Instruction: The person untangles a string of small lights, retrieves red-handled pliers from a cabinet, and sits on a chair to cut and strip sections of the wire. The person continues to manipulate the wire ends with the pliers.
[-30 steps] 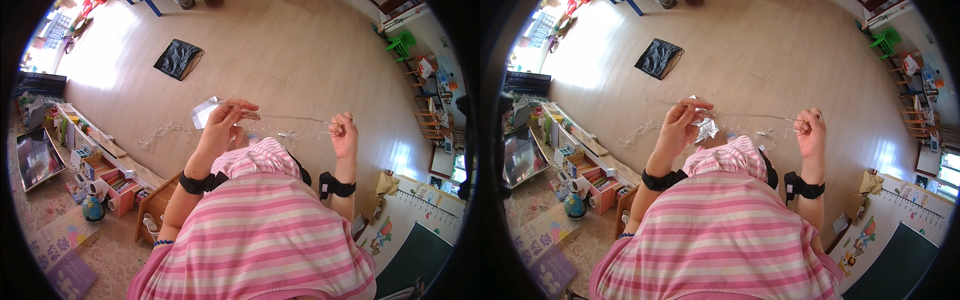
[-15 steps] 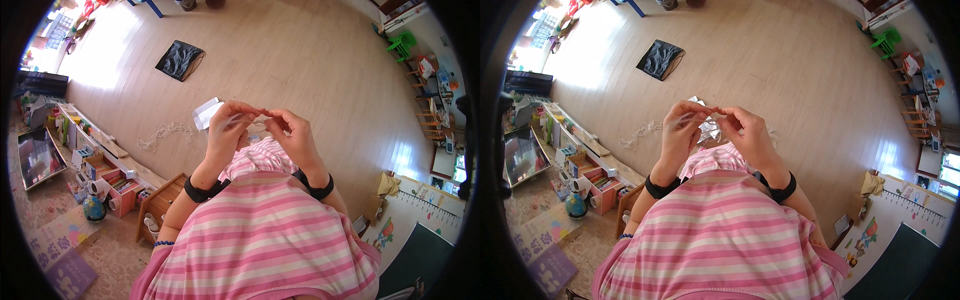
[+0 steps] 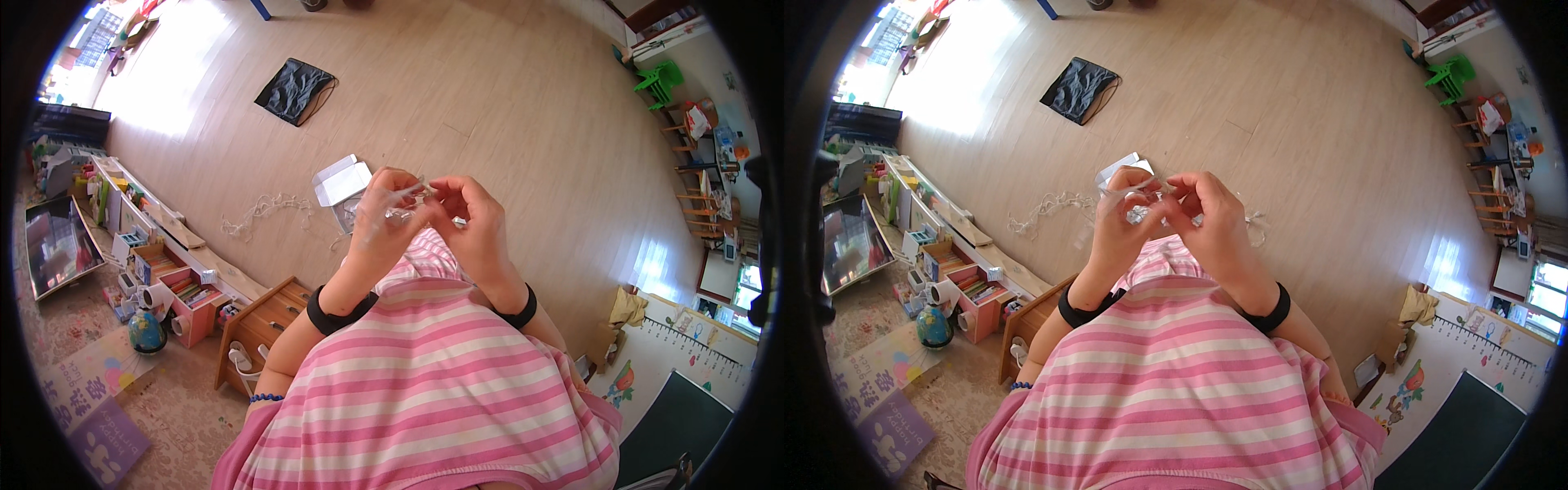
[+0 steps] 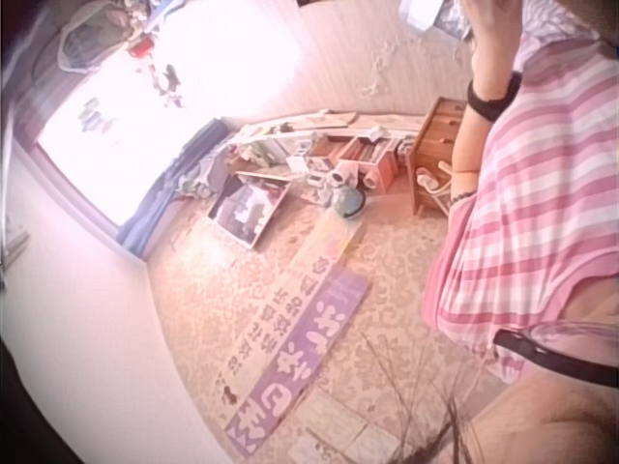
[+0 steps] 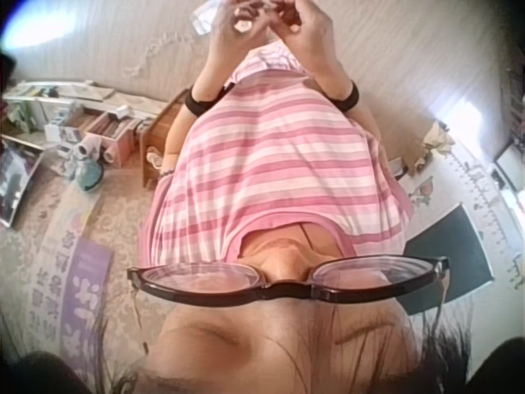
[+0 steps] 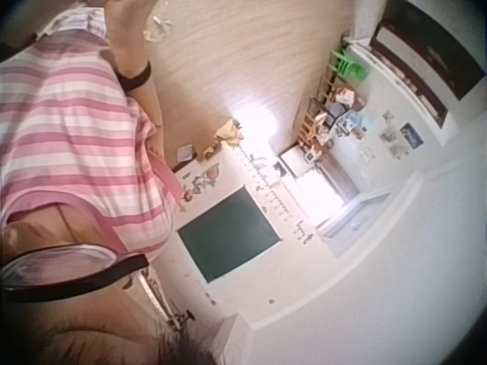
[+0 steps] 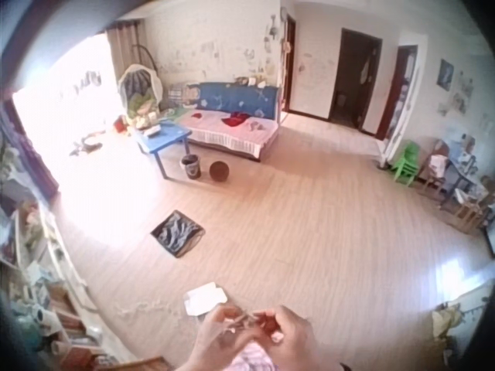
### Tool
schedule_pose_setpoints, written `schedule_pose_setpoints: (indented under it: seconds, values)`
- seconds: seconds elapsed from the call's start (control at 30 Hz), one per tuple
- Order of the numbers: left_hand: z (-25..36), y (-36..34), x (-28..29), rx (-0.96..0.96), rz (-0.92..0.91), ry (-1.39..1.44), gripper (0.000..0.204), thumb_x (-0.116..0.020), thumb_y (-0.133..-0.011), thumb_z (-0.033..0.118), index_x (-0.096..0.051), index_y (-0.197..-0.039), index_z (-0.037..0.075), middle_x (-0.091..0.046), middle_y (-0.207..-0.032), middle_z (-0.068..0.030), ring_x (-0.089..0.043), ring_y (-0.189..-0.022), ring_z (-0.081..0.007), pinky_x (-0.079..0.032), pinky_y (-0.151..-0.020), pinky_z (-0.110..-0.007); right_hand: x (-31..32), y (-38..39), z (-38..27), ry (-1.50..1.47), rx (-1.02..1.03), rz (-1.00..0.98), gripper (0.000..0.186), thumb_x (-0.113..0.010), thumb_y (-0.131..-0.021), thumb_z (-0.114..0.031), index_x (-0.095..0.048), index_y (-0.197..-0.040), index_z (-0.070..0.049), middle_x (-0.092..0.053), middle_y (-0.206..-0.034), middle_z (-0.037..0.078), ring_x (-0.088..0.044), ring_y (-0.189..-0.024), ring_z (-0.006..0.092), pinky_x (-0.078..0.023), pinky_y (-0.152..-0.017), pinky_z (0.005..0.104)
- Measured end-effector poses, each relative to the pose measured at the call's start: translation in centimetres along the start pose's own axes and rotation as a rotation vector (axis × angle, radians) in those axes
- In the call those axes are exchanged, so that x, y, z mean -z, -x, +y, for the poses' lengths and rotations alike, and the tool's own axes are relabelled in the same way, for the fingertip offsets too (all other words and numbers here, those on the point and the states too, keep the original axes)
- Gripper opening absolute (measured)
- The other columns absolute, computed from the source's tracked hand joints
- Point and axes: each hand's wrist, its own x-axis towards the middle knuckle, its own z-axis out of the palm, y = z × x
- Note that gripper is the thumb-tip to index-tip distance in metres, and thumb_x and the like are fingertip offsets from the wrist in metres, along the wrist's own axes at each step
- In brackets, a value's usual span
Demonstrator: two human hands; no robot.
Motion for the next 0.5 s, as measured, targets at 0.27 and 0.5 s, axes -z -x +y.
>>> schedule_pose_setpoints:
  seconds: [0.27,0.5]
  values:
    - [-0.9,0.1,1.3,0.213,0.078,0.692,0.026,-0.042,-0.101,0.015,-0.057,-0.095,-0.005,-0.058,-0.095,-0.0071,-0.06,-0.09,-0.0161,-0.049,-0.083,-0.029,0.9,-0.4,-0.3,-0.155,-0.096,-0.126,0.021,-0.065,-0.084,0.001,-0.062,-0.105,0.002,-0.061,-0.086,0.005,-0.064,-0.076,0.0104,-0.055,-0.068,0.0232]
    - [-1.1,-0.6,1.7,0.304,0.08,0.875,0.035,-0.04,-0.102,0.023,-0.059,-0.112,-0.004,-0.046,-0.075,0.0,-0.05,-0.07,-0.0099,-0.043,-0.062,-0.023,1.9,-0.5,1.3,-0.193,-0.29,-0.111,0.017,-0.061,-0.086,-0.001,-0.063,-0.103,0.0,-0.054,-0.081,0.003,-0.052,-0.066,0.0079,-0.043,-0.056,0.0205]
